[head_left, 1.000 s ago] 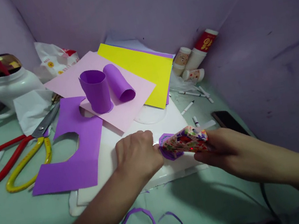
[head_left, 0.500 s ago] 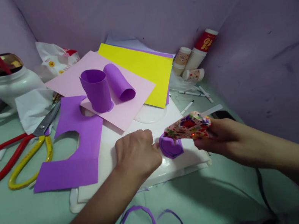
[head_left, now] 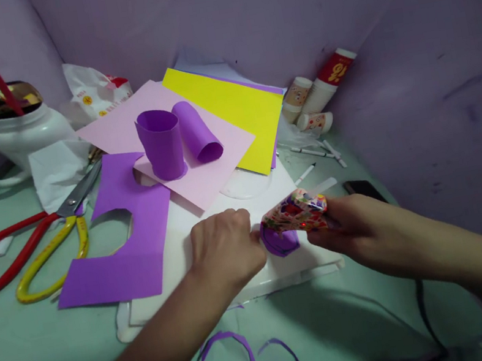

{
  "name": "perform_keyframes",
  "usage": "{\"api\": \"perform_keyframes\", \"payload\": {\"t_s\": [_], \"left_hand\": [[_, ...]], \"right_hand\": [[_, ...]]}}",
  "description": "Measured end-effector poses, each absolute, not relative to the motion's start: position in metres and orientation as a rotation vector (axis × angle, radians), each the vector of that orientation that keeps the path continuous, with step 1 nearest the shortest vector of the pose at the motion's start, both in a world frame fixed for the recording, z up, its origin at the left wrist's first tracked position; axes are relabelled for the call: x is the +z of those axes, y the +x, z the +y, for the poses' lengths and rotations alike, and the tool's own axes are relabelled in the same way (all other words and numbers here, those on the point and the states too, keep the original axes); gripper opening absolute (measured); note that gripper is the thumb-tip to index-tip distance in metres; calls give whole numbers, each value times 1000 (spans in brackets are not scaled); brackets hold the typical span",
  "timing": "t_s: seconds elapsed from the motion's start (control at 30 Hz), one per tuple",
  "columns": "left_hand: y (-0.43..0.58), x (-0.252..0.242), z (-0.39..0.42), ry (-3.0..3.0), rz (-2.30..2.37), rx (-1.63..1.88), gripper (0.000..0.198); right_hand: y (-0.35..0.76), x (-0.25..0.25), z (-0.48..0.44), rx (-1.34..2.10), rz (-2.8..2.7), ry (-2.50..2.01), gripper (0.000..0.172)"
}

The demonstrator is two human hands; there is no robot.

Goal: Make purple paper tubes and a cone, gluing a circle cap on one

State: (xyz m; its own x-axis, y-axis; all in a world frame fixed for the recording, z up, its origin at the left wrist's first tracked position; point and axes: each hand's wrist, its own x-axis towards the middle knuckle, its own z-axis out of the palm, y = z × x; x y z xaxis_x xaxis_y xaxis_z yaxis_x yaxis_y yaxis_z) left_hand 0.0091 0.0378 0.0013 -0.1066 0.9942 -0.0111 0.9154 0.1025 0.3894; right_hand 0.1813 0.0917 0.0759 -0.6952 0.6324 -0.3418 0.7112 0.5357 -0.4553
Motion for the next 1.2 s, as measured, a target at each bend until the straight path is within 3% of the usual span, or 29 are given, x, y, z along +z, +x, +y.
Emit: {"api": "perform_keyframes", "payload": {"t_s": [0.4,0.83,1.2], "left_hand": [[6,5,37,1881,2076,363,22],[4,14,57,1885,2068,177,44],[4,13,66,1960,2052,113,46]], "right_hand": [[191,75,82,-943,2601,1146,29],[200,72,84,-1023,2577,1215,30],[203,68,85,-947,2557,1229,25]]}}
